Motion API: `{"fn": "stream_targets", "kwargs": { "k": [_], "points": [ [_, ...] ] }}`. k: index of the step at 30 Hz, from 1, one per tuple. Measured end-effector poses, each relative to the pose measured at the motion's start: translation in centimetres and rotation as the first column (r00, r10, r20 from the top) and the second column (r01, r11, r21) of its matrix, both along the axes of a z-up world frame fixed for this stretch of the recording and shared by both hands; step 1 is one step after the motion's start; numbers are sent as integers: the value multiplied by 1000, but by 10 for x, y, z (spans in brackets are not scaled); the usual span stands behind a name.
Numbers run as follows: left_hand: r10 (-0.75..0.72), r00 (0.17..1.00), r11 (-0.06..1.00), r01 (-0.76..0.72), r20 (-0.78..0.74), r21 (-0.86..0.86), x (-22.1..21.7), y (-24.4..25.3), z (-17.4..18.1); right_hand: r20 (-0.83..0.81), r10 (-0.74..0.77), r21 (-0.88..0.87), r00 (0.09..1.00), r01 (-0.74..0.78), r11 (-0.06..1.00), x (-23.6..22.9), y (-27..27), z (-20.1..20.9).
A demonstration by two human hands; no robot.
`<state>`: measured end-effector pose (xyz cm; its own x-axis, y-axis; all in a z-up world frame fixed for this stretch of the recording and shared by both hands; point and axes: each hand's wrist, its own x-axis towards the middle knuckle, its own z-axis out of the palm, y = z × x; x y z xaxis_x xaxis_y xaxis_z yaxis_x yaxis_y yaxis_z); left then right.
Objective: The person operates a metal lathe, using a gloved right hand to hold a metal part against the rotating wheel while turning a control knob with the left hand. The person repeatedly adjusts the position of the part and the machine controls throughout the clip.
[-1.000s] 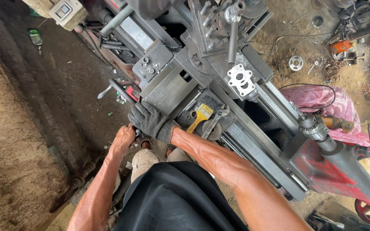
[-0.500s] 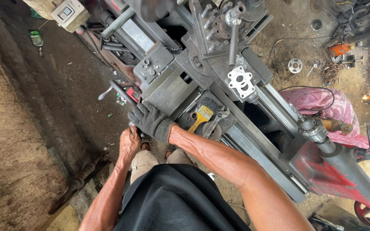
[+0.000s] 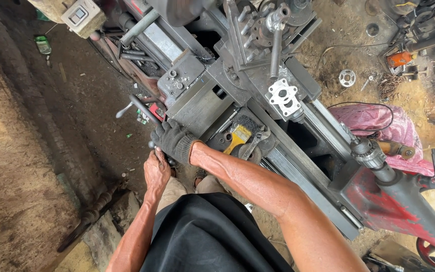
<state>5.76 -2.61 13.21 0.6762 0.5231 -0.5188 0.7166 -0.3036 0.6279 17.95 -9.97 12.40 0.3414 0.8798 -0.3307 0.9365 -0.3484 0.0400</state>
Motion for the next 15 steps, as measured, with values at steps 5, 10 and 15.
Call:
{"fn": "stream_targets", "kwargs": {
  "k": [5,10,15],
  "points": [
    [-9,996,996,0,93,90,-10,-2,-25,-20,1,-85,1000,-3,996,0,8,5],
    [-37,989,985,12,141,173,-11,-6,-36,-31,23,-137,999,-27,990,8,16,23],
    [-54,985,975,17,163,222,-15,-10,-47,6,16,-88,1000,-15,996,2,12,44]
  ]
}}
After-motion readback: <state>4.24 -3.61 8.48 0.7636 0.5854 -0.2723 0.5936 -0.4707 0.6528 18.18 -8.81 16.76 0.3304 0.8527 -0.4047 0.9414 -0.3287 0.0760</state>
